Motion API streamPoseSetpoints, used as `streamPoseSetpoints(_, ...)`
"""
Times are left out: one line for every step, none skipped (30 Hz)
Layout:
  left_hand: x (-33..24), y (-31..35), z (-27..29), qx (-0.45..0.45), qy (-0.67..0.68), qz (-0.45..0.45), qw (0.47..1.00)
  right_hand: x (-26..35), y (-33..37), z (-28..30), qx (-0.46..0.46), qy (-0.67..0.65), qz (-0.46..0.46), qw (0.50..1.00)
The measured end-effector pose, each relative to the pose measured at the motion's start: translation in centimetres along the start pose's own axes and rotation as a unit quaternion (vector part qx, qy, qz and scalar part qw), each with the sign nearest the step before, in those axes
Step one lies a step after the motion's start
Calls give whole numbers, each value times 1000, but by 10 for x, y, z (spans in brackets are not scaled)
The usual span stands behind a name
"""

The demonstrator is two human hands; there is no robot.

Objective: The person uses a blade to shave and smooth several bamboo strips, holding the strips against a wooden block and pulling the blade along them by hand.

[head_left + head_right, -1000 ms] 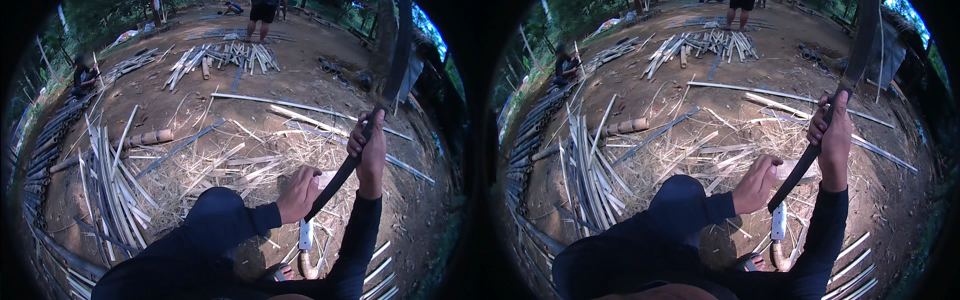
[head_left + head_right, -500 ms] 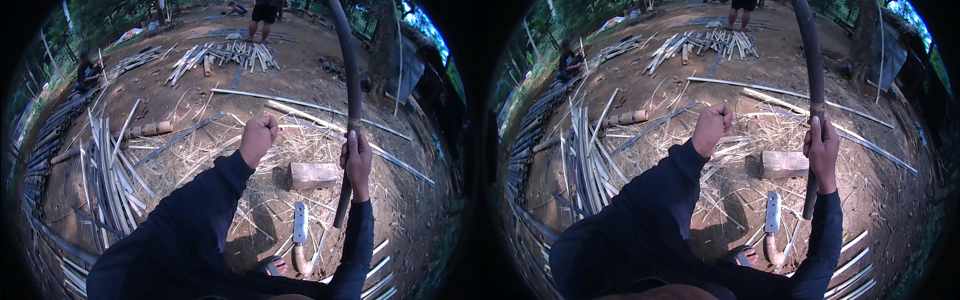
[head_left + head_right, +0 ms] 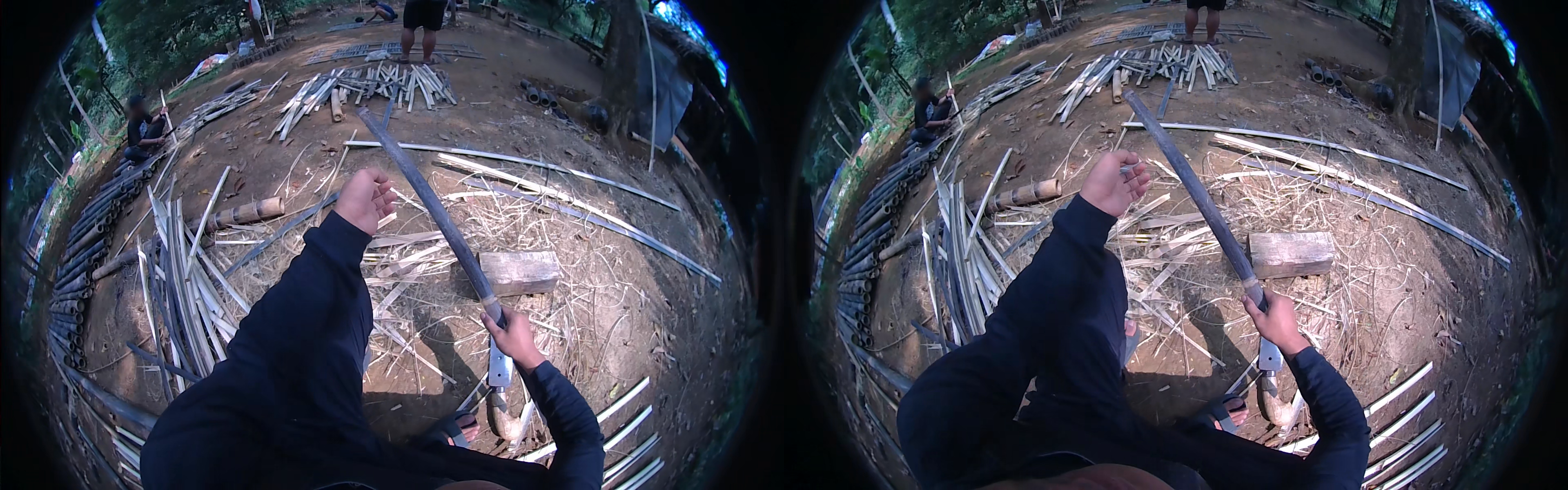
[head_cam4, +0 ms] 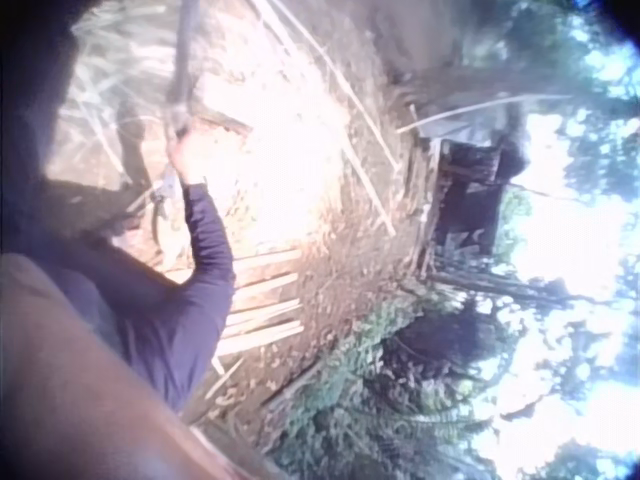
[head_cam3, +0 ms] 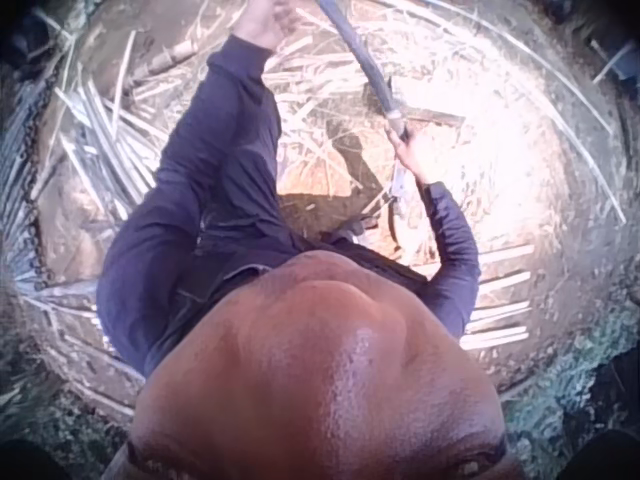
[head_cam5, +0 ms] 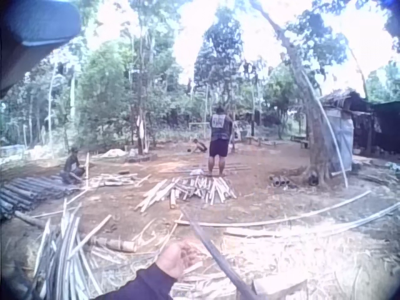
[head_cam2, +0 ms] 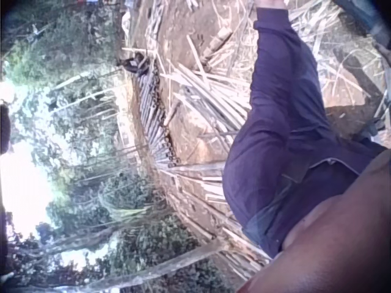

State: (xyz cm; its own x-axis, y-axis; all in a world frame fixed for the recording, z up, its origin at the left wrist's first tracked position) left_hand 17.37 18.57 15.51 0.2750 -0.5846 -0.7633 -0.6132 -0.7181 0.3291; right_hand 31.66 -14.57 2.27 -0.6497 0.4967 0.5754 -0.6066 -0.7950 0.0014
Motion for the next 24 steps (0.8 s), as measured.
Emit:
streamPoseSetpoints(0,1,2,-6,4,24,1000,2,4,-7,7,9,10,1000)
streamPoseSetpoints(-1,1,4,-24,-1,12,1000,2,8,-11,30,3,8,1000)
streamPoseSetpoints(0,1,3,-41,-6,1,999,5,11,-11,28,6,25,999)
streamPoseSetpoints(1,2,5,-58,-9,-10,998,8,14,-13,27,11,43,999)
streamPoseSetpoints(-1,2,6,-71,-17,-28,997,10,15,-15,27,16,59,998)
streamPoseSetpoints(-3,2,7,-83,-25,-47,995,15,15,-15,18,10,76,997)
streamPoseSetpoints(-6,2,8,-95,-33,-66,993,20,14,-13,17,20,76,997)
streamPoseSetpoints(-8,-2,12,-81,-30,-69,994,26,11,-9,16,30,77,996)
streamPoseSetpoints(-11,-9,20,-67,-28,-72,995,31,9,-6,16,40,78,996)
streamPoseSetpoints(-13,-6,17,-51,-24,-74,996,32,5,-4,16,36,74,997)
streamPoseSetpoints(-14,-2,17,-80,-16,-83,993,34,2,-2,16,26,67,997)
streamPoseSetpoints(-16,1,18,-110,-8,-91,990,34,-1,-1,16,15,60,998)
streamPoseSetpoints(-20,8,16,-140,0,-102,985,35,-3,1,15,5,55,998)
streamPoseSetpoints(-20,4,20,-134,1,-98,986,31,-6,-2,-8,-15,65,998)
streamPoseSetpoints(-21,-3,26,-129,2,-93,987,30,-7,-1,-11,-17,66,998)
streamPoseSetpoints(-25,-3,27,-125,1,-90,988,33,-9,0,-14,-21,69,997)
streamPoseSetpoints(-27,-4,28,-115,10,-83,990,36,-10,0,-17,-25,71,997)
streamPoseSetpoints(-29,-5,28,-105,18,-75,991,42,-11,1,-16,-41,79,996)
streamPoseSetpoints(-31,-5,28,-96,26,-66,993,47,-12,1,-19,-40,95,994)
streamPoseSetpoints(-36,-7,27,-46,46,-78,995,51,-13,1,-23,-39,111,993)
streamPoseSetpoints(-41,-8,25,6,65,-90,994,56,-14,1,-26,-38,127,991)
streamPoseSetpoints(-44,-8,24,57,84,-102,990,61,-15,1,-4,-35,128,991)
streamPoseSetpoints(-47,7,10,64,103,-117,986,66,-15,3,4,-32,133,991)
streamPoseSetpoints(-48,22,-6,72,121,-132,981,70,-15,4,13,-30,137,990)
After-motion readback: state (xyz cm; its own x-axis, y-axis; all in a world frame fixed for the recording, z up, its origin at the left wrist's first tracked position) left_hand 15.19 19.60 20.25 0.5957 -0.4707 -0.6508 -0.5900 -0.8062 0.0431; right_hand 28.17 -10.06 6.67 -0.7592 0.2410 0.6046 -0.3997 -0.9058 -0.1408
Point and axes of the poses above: each hand's wrist, its own y-axis away from the middle knuckle, its own z-axis out of the back of the hand, x = y × z, the point moved 4 cm from there along -y, towards the middle knuckle, and after that the axes turned 9 degrees about y, right-handed, at the moved point
